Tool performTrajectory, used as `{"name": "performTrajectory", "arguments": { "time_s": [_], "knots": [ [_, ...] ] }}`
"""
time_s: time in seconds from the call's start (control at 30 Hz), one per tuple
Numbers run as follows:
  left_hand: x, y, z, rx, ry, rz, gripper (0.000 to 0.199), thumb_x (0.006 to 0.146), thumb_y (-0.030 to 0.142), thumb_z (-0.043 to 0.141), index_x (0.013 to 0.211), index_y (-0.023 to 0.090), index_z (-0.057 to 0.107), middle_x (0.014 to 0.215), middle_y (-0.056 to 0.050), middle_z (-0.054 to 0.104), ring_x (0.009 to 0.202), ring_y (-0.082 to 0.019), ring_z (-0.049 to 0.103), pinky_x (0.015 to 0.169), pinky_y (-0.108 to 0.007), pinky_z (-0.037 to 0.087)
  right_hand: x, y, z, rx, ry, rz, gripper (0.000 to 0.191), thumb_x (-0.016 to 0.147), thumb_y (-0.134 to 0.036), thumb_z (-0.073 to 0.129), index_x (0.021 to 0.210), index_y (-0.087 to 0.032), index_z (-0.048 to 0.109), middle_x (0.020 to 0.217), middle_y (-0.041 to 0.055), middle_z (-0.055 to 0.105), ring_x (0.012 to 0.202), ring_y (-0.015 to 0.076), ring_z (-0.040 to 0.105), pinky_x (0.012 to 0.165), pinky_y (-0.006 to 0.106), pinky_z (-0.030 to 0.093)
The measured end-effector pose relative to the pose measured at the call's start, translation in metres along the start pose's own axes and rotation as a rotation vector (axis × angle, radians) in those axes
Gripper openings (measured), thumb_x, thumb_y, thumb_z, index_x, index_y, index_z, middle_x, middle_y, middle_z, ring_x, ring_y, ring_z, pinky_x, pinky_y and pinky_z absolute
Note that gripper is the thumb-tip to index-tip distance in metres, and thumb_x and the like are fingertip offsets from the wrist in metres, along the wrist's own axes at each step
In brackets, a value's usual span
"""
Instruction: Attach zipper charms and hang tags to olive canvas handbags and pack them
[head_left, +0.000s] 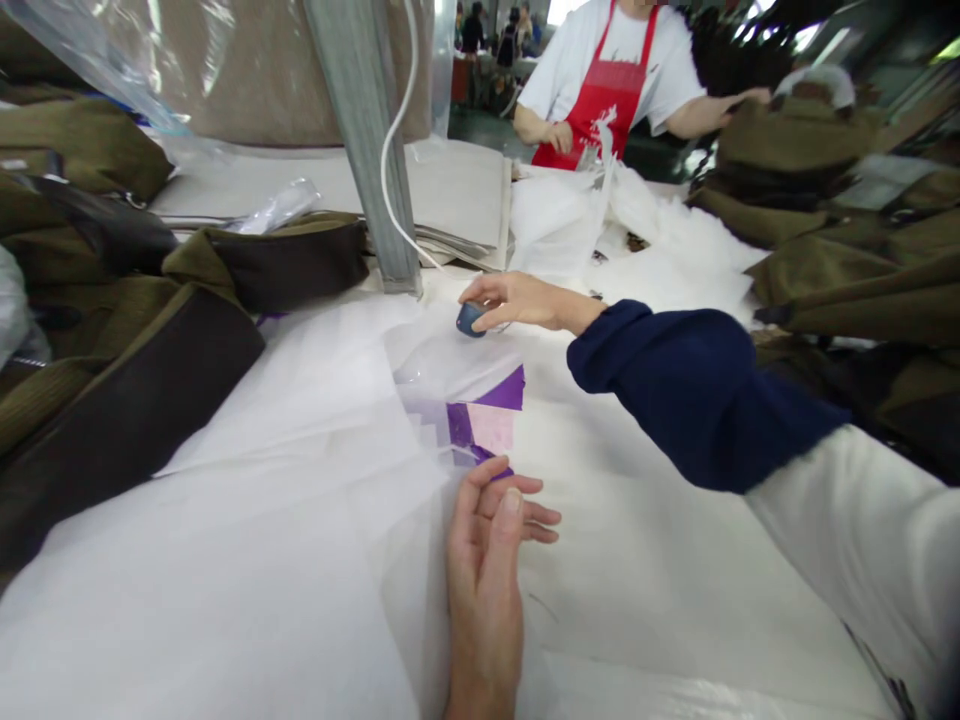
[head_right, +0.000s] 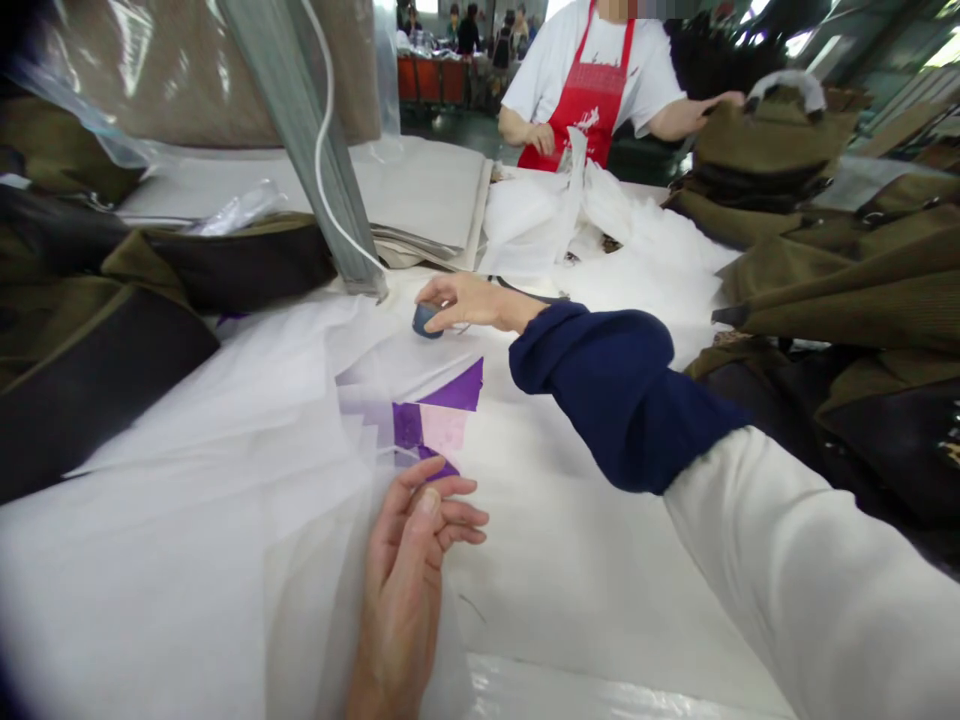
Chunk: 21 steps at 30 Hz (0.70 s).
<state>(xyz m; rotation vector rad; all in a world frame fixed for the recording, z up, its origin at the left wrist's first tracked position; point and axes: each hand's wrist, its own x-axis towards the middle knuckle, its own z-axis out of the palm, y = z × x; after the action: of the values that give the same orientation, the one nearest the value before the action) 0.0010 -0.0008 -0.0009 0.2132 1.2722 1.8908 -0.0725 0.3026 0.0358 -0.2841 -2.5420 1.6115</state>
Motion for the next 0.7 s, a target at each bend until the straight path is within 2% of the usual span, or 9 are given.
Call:
{"name": "performTrajectory", "arguments": {
  "time_s": [0.1, 0.17, 0.33, 0.47, 0.6, 0.7],
  "knots": [
    [0.000, 0.001, 0.001, 0.008, 0.006, -0.007, 0.034, 0.094, 0.041, 0.056, 0.119, 0.019, 0.054, 0.102, -0.009, 0.068, 0.076, -0.017, 0.068, 0.067, -0.029, 0.055, 0.024, 0.019, -0.026, -0.152, 0.152, 0.006, 0.048, 0.061, -0.024, 0.079, 0.106, -0.012, 0.064, 0.097, 0.0063, 0.068, 0.083, 0.0161, 0.057, 0.075, 0.028, 0.047],
    [0.000, 0.001, 0.001, 0.004, -0.001, -0.008, 0.033, 0.094, 0.040, 0.056, 0.120, 0.019, 0.054, 0.102, -0.009, 0.068, 0.076, -0.017, 0.068, 0.067, -0.029, 0.055, 0.036, 0.030, -0.034, -0.249, 0.199, 0.020, 0.049, 0.058, -0.021, 0.078, 0.105, -0.013, 0.064, 0.097, 0.0062, 0.067, 0.085, 0.0175, 0.057, 0.076, 0.028, 0.047],
    [0.000, 0.000, 0.000, -0.010, -0.011, -0.012, 0.035, 0.094, 0.040, 0.056, 0.121, 0.019, 0.053, 0.103, -0.009, 0.068, 0.078, -0.017, 0.068, 0.068, -0.028, 0.055, 0.054, 0.048, -0.042, -0.432, 0.205, 0.051, 0.050, 0.054, -0.009, 0.073, 0.102, -0.016, 0.063, 0.107, 0.0073, 0.067, 0.094, 0.0206, 0.059, 0.085, 0.031, 0.048],
    [-0.001, 0.000, 0.000, -0.003, -0.010, -0.018, 0.034, 0.094, 0.040, 0.057, 0.121, 0.019, 0.053, 0.103, -0.009, 0.068, 0.077, -0.017, 0.068, 0.068, -0.028, 0.054, 0.063, 0.059, -0.043, -0.498, 0.217, 0.067, 0.055, 0.055, -0.007, 0.070, 0.108, -0.017, 0.061, 0.114, 0.0092, 0.066, 0.100, 0.0231, 0.060, 0.090, 0.035, 0.049],
    [0.000, 0.001, 0.001, -0.002, -0.008, -0.015, 0.034, 0.094, 0.039, 0.056, 0.120, 0.019, 0.054, 0.103, -0.009, 0.067, 0.077, -0.017, 0.068, 0.068, -0.028, 0.054, 0.061, 0.058, -0.041, -0.562, 0.252, 0.099, 0.062, 0.061, -0.010, 0.068, 0.122, -0.015, 0.057, 0.118, 0.0123, 0.064, 0.099, 0.0239, 0.060, 0.090, 0.038, 0.049],
    [0.001, 0.002, 0.002, 0.007, -0.001, -0.019, 0.033, 0.094, 0.040, 0.055, 0.120, 0.018, 0.054, 0.103, -0.009, 0.067, 0.078, -0.017, 0.068, 0.069, -0.029, 0.054, 0.036, 0.044, -0.033, -0.613, 0.298, 0.006, 0.057, 0.071, -0.020, 0.067, 0.126, -0.014, 0.056, 0.125, 0.0141, 0.061, 0.107, 0.0262, 0.058, 0.095, 0.042, 0.047]
  ]
}}
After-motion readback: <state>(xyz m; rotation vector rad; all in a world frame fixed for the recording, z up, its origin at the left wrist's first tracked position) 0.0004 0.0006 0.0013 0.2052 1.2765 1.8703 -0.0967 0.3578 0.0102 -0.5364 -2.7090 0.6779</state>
